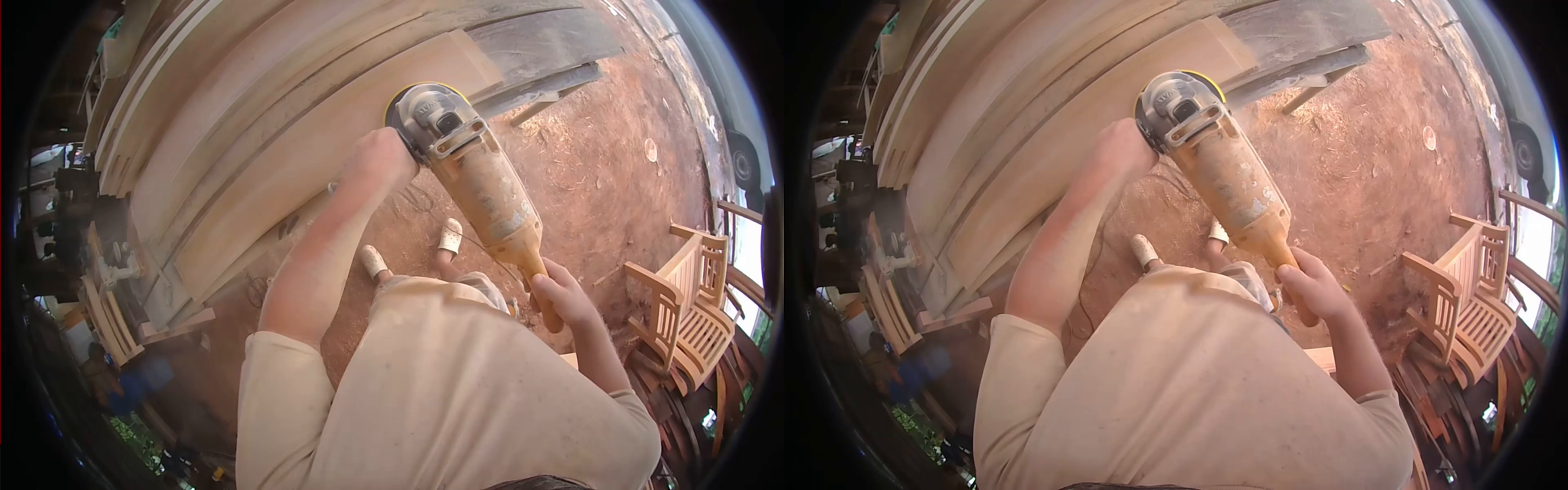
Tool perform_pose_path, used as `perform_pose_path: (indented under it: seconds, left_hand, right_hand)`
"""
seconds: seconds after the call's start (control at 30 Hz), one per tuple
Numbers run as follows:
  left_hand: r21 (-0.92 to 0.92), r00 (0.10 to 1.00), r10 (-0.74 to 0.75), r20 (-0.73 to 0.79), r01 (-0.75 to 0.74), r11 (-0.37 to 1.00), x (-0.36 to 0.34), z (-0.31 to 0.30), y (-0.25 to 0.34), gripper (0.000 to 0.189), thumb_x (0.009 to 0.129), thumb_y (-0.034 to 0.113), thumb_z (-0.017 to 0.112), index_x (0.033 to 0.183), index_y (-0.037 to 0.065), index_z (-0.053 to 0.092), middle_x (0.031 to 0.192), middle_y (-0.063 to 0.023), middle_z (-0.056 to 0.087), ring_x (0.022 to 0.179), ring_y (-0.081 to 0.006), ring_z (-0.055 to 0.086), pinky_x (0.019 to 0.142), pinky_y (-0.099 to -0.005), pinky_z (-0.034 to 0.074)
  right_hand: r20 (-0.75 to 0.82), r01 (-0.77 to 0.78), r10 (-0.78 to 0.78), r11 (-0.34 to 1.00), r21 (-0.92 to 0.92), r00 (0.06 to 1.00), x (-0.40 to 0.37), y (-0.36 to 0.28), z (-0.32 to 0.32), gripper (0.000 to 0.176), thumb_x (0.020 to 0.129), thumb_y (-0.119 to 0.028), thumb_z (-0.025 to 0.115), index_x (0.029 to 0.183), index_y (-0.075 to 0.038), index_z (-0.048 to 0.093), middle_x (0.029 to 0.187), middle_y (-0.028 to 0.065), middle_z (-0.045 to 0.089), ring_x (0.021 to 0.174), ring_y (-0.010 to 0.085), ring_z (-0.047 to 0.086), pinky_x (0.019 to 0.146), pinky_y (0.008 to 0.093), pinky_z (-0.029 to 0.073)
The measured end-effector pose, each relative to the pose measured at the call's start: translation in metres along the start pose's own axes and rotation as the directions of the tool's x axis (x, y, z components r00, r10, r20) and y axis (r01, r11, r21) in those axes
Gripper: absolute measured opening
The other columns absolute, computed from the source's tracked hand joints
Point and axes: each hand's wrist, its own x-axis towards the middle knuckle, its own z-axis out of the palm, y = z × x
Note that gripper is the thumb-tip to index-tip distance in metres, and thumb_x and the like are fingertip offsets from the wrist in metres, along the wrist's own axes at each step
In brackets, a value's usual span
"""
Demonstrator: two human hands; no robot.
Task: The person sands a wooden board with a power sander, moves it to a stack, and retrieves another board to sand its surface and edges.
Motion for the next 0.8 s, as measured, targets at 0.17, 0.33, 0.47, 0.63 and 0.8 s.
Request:
perform_pose_path:
  seconds: [0.17, 0.33, 0.47, 0.63, 0.8]
  left_hand:
    - [0.044, 0.993, 0.118, -0.007, -0.118, 0.992, 0.023, -0.019, 0.069, 0.034, 0.092, 0.028, 0.069, 0.114, 0.004, 0.077, 0.119, -0.0169, 0.075, 0.116, -0.0338, 0.071, 0.097, -0.0435, 0.057]
    - [0.019, 0.942, 0.272, -0.195, -0.274, 0.962, 0.062, -0.003, 0.110, 0.028, 0.089, 0.024, 0.070, 0.110, 0.008, 0.080, 0.114, -0.0153, 0.078, 0.109, -0.0318, 0.074, 0.090, -0.0421, 0.059]
    - [0.060, 0.935, 0.264, -0.237, -0.258, 0.964, 0.067, -0.003, 0.113, 0.025, 0.086, 0.019, 0.071, 0.108, 0.011, 0.082, 0.112, -0.0123, 0.079, 0.105, -0.0270, 0.076, 0.086, -0.0414, 0.060]
    - [0.092, 0.964, 0.259, -0.066, -0.253, 0.963, 0.026, -0.005, 0.043, 0.026, 0.087, 0.019, 0.071, 0.108, 0.009, 0.081, 0.111, -0.0125, 0.079, 0.107, -0.0268, 0.076, 0.088, -0.0411, 0.060]
    - [-0.122, 0.992, -0.008, -0.126, -0.008, 0.992, -0.029, 0.007, -0.071, 0.022, 0.088, 0.019, 0.069, 0.102, 0.006, 0.080, 0.105, -0.0177, 0.078, 0.103, -0.0351, 0.075, 0.089, -0.0445, 0.060]
  right_hand:
    - [-0.097, 0.067, -0.059, 0.994, 0.086, 0.994, -0.004, 0.005, -0.019, 0.047, 0.100, -0.043, 0.060, 0.123, -0.003, 0.060, 0.094, 0.0054, 0.059, 0.068, 0.0148, 0.060, 0.060, 0.0302, 0.049]
    - [-0.269, 0.110, -0.067, 0.982, 0.150, 0.961, 0.001, 0.005, -0.031, 0.051, 0.103, -0.045, 0.057, 0.130, -0.001, 0.059, 0.094, 0.0064, 0.061, 0.063, 0.0167, 0.061, 0.056, 0.0306, 0.050]
    - [-0.295, 0.123, -0.056, 0.969, 0.216, 0.954, 0.001, 0.005, -0.025, 0.049, 0.105, -0.040, 0.052, 0.135, -0.001, 0.057, 0.096, 0.0058, 0.060, 0.067, 0.0153, 0.059, 0.060, 0.0300, 0.049]
    - [-0.187, 0.057, -0.026, 0.985, 0.162, 0.982, 0.004, 0.020, -0.002, 0.059, 0.104, -0.045, 0.056, 0.139, 0.002, 0.051, 0.097, 0.0069, 0.060, 0.066, 0.0172, 0.060, 0.058, 0.0312, 0.050]
    - [0.028, -0.044, 0.042, 0.996, 0.082, 0.999, 0.009, 0.010, 0.063, 0.061, 0.098, -0.043, 0.065, 0.139, 0.001, 0.052, 0.096, 0.0034, 0.058, 0.073, 0.0129, 0.058, 0.065, 0.0275, 0.049]
